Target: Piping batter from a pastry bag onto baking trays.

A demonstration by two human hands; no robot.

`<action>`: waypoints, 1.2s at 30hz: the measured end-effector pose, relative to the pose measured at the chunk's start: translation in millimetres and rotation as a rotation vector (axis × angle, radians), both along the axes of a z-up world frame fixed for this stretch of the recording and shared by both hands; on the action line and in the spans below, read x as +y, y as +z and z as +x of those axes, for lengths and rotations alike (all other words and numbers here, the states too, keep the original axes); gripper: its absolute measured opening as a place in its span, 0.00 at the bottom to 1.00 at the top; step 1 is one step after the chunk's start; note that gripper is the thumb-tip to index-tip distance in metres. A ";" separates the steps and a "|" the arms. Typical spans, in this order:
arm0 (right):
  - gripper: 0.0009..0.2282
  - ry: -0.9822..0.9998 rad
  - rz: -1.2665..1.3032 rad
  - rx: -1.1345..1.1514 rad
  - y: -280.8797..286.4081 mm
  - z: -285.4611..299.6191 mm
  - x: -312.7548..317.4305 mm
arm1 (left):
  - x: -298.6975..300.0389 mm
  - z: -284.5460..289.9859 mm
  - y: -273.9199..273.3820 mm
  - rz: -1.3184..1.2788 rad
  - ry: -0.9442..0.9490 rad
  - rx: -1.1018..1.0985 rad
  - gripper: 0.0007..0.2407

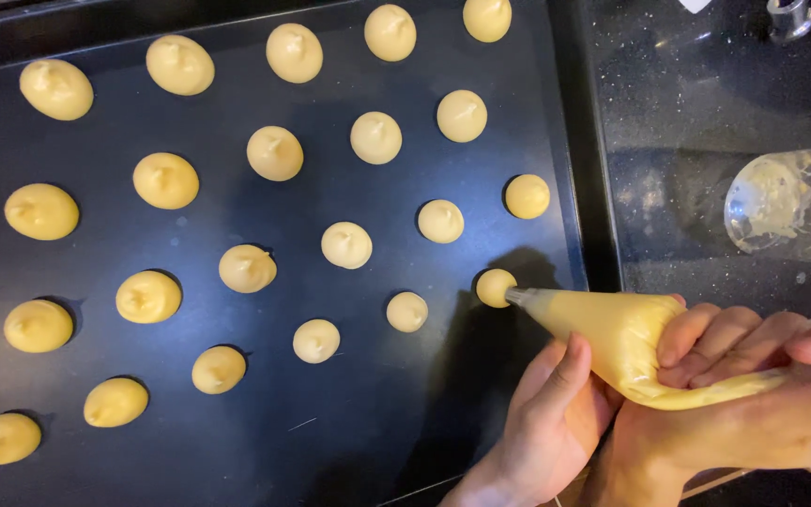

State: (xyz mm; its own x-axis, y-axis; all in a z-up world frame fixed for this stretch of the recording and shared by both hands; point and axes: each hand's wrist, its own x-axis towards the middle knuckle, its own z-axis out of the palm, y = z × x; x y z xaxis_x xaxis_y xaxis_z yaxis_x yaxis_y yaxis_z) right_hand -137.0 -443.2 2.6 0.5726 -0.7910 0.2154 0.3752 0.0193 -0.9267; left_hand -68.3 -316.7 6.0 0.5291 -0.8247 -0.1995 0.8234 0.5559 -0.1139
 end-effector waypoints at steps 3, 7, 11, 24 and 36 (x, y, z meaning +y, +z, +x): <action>0.12 -0.056 -0.016 0.055 9.5 22.5 11.6 | 0.9 -2.6 -3.2 0.025 0.013 0.005 0.28; 0.13 -0.213 0.114 0.077 17.6 46.8 9.2 | 1.8 -2.9 -3.7 0.038 0.058 -0.047 0.30; 0.12 -0.296 0.157 0.057 11.4 39.4 -0.4 | -0.2 0.8 0.1 0.042 0.038 -0.038 0.33; 0.12 -0.341 0.069 0.035 70.0 47.5 28.6 | 6.8 -8.5 30.8 0.001 -0.012 -0.163 0.37; 0.13 -0.076 0.267 -0.067 147.1 31.8 148.1 | 111.9 -29.2 112.9 -0.054 0.040 -0.317 0.27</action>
